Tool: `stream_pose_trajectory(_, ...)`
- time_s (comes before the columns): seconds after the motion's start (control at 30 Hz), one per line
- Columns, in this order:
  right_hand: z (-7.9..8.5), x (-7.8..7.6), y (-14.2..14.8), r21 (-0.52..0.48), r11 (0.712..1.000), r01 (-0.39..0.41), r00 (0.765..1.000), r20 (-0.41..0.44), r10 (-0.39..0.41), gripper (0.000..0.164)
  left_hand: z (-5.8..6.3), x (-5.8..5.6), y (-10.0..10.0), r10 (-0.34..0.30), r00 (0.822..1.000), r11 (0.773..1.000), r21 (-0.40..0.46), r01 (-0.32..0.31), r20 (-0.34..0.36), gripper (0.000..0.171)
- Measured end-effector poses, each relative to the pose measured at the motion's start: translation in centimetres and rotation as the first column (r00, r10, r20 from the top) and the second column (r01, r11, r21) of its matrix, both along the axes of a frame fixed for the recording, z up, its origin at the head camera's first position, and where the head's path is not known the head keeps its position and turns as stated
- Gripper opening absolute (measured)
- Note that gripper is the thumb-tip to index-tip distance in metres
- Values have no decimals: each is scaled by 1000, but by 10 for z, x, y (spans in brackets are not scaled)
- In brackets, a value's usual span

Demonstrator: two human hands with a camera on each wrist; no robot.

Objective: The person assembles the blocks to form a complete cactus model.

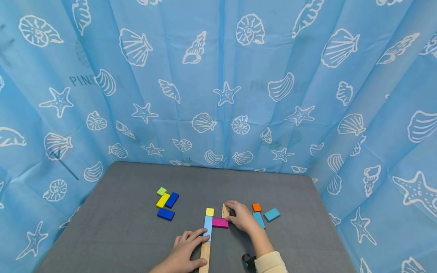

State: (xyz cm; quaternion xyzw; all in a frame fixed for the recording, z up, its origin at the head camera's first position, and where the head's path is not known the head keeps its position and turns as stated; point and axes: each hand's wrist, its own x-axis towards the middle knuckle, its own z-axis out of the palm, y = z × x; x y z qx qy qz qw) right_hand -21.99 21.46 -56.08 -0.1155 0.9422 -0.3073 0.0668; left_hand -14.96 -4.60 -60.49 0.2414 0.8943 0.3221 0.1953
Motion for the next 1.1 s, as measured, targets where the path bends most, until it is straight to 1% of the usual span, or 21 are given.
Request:
stream_pose_trajectory(0.13,4,1,1,-9,1000,11,1000,-18,-11,51,0,0,1,2,1000,1000,0,-2,4,66)
stream_pose_trajectory(0.3,14,6,4,-53,996,71,996,-56,-74,52,0,0,2,-4,1000,1000,5,4,-7,66)
stream_pose_trajectory(0.43,21,10,7,-48,994,102,990,-90,-106,53,2,1,1,-17,1000,1000,4,17,-24,67)
stream_pose_trajectory(0.6,23,17,13,-43,992,118,983,-135,-123,56,6,4,0,-18,999,1000,-4,18,-33,67)
stream_pose_trajectory(0.77,24,23,20,-57,991,121,973,-191,-129,54,4,4,0,-14,999,1000,7,14,-41,67)
stream_pose_trajectory(0.87,25,26,25,-69,990,125,971,-199,-136,54,0,3,0,-12,999,999,30,14,-51,66)
stream_pose_trajectory(0.97,26,28,29,-76,989,129,972,-190,-141,55,-5,2,-1,-8,999,999,47,11,-52,66)
stream_pose_trajectory(1.1,28,29,33,-85,985,150,973,-165,-162,56,-5,1,-1,1,999,999,48,1,-41,66)
